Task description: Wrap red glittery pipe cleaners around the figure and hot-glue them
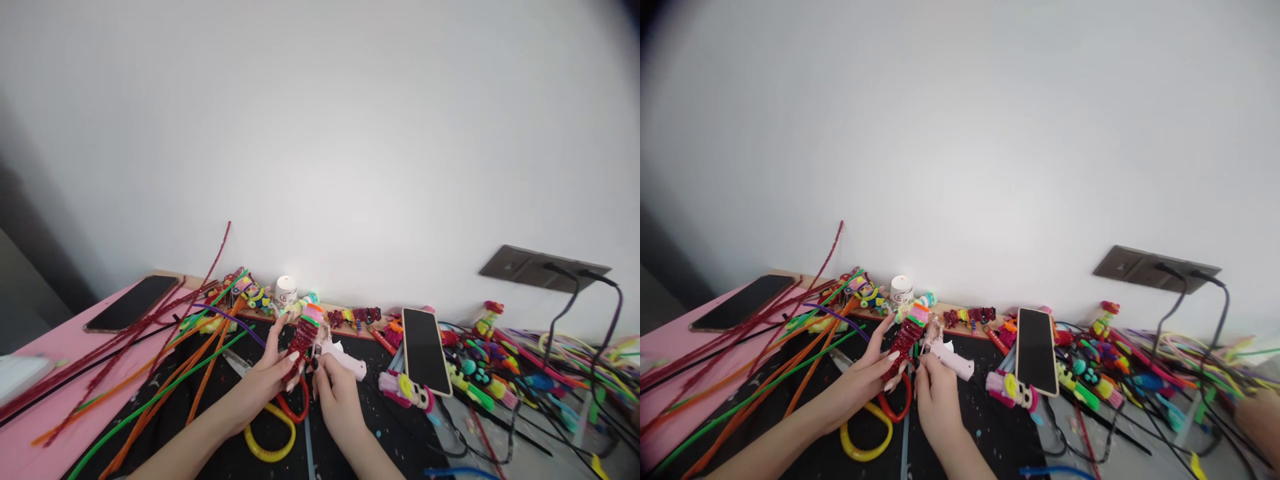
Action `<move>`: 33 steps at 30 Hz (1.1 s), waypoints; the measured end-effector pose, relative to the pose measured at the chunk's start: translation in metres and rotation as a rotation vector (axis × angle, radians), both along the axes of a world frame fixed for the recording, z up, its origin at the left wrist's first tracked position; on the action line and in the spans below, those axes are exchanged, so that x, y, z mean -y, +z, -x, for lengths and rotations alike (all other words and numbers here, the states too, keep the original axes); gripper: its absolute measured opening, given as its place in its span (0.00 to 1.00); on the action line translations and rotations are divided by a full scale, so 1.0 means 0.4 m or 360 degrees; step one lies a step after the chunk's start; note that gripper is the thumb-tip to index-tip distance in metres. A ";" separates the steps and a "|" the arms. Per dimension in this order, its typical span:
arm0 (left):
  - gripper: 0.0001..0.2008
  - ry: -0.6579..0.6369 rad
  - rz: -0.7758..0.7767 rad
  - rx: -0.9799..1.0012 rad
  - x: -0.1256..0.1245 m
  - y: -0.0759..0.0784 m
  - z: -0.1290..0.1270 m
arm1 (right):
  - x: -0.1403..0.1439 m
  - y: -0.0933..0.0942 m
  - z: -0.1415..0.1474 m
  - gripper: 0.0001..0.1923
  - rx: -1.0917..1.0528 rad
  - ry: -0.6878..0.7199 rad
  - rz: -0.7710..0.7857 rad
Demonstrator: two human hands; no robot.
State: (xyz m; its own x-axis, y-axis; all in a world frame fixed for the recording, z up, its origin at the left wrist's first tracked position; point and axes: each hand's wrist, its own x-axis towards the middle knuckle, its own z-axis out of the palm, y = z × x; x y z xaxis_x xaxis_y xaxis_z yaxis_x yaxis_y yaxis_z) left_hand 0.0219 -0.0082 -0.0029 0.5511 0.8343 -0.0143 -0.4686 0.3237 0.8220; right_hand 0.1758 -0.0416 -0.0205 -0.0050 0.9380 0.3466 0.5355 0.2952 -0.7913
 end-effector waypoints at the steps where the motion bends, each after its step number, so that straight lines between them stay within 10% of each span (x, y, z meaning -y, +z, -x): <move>1: 0.38 -0.0004 -0.0006 -0.0014 0.001 0.002 0.001 | -0.001 -0.001 -0.001 0.12 0.0000 -0.0004 0.0005; 33: 0.34 0.0212 -0.0292 -0.0450 0.000 -0.013 0.003 | 0.006 0.007 0.000 0.12 0.0048 -0.0032 -0.0038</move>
State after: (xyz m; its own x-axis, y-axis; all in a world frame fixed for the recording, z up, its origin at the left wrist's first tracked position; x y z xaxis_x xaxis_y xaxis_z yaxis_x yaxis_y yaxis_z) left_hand 0.0208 -0.0083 -0.0079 0.4329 0.9014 0.0062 -0.2426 0.1099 0.9639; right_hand 0.1756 -0.0439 -0.0178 0.0029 0.9296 0.3686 0.5648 0.3027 -0.7677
